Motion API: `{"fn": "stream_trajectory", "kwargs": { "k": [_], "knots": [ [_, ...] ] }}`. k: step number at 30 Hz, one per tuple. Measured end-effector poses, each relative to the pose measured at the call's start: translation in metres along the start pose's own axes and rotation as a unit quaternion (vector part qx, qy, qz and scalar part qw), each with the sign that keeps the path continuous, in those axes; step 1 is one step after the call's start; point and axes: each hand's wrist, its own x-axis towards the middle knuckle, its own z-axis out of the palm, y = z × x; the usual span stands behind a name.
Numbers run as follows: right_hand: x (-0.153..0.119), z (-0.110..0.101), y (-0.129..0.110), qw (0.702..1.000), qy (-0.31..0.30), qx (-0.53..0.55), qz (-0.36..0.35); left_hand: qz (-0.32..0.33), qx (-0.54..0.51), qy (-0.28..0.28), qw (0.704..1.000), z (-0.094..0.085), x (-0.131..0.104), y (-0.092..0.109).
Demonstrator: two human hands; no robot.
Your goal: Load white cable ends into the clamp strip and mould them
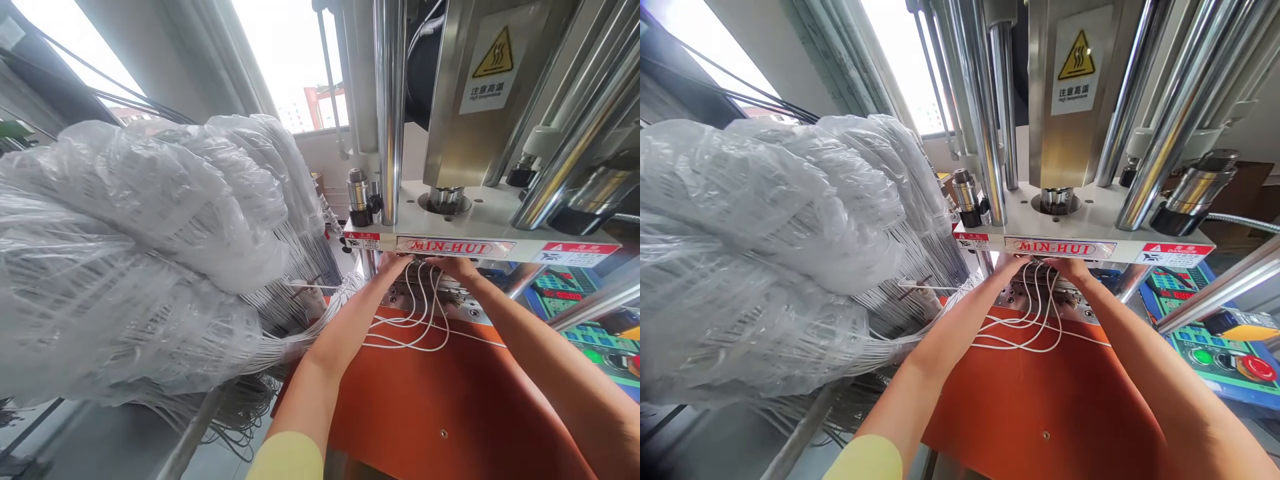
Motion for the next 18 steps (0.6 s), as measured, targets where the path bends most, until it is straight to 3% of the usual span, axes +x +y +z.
{"fn": "stream_trajectory", "kwargs": {
  "k": [6, 13, 18],
  "knots": [
    [0.009, 0.009, 0.002, 1.0, -0.017, 0.0, 0.015, 0.036, 0.142, 0.002, 0.989, 0.004, -0.009, 0.012],
    [0.01, 0.008, 0.005, 0.999, -0.047, -0.013, -0.003, 0.064, 0.137, -0.005, 0.989, 0.007, -0.013, 0.017],
    [0.004, 0.003, -0.001, 0.998, -0.058, -0.022, -0.006, 0.066, 0.038, 0.0, 0.997, 0.005, -0.024, 0.02]
  ]
}}
